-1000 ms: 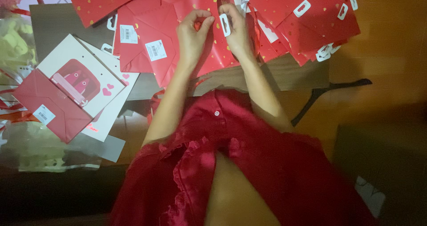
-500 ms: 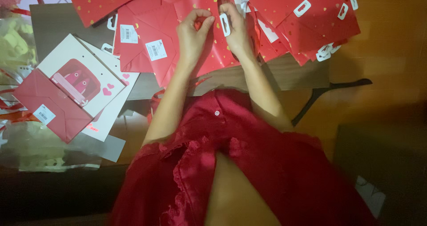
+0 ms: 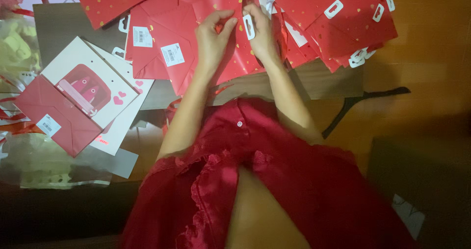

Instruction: The person assembles red Valentine's Day gift bags by folding the flat paper, inserting white plastic handles, and securing them with adhesive tape. The person handles multiple bags one at a time, stacking completed bags on the table.

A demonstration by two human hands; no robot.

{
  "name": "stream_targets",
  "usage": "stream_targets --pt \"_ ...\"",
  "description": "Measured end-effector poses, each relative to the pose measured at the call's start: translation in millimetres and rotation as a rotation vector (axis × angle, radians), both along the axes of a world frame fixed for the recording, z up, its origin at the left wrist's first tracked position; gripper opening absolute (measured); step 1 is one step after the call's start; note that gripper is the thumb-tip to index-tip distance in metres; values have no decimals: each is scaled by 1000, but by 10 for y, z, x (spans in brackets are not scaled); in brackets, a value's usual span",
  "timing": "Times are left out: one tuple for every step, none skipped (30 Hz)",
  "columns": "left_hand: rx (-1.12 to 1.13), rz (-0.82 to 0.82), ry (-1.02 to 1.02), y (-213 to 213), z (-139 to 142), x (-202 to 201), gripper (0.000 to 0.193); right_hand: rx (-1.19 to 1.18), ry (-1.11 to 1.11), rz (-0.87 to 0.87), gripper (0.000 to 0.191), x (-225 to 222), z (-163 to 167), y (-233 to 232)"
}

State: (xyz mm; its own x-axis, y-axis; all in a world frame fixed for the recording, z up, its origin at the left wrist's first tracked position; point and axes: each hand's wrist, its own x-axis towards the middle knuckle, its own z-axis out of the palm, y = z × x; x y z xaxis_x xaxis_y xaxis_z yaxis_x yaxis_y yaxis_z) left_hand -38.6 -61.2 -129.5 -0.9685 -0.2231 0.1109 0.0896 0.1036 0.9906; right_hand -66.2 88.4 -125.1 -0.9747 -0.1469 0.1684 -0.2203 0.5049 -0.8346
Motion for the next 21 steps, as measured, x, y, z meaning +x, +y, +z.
stream_targets --pt "2 -2 -3 0 1 -2 20 4 0 -3 15 -6 8 -4" --pt "-2 -5 14 -4 3 -1 20 8 0 -6 16 -6 12 -7" --pt "-5 -8 31 -2 2 -5 20 2 5 -1 16 -7 11 -2" --pt "-8 -11 47 -1 2 -5 20 -4 9 4 16 1 12 1" --pt "6 -10 53 4 1 -6 20 -9 14 8 16 10 16 4" --pt "21 -8 59 6 1 -7 20 -27 24 15 15 15 20 2" --pt "35 -7 65 13 0 -11 20 -44 34 21 15 15 24 4" --pt "9 -3 45 13 -1 -13 21 -61 44 28 15 16 27 3" --pt "-17 1 24 11 -2 -15 21 -65 30 27 13 11 29 6" --pt "-44 5 3 6 0 -15 21 -69 16 26 11 4 32 7" --pt "-50 -2 20 2 -1 -20 21 -73 3 26 10 -9 34 12" --pt "-57 -10 36 -7 -6 -21 21 -109 -22 39 10 -13 36 18" --pt "-64 -19 52 -14 -12 -23 21 -144 -48 51 10 -11 38 29" --pt "-46 -22 72 -18 -16 -19 21 -179 -74 63 11 -9 40 37" --pt "-27 -26 92 -13 -21 -17 20 -196 -74 78 11 -13 41 49" --pt "-9 -29 114 -12 -24 -16 19 -213 -73 94 10 -13 43 59" --pt "9 -34 96 -10 -27 -15 19 -230 -72 110 10 -15 44 66" --pt "27 -39 77 -8 -29 -10 18 -237 -91 99 11 -7 43 68" --pt "45 -44 58 -1 -29 -11 18 -245 -111 88 11 -3 40 71" --pt "24 -38 67 2 -28 -10 17 -252 -131 78 12 1 37 69" --pt "4 -31 76 4 -26 -11 17 -256 -149 74 12 1 33 65"
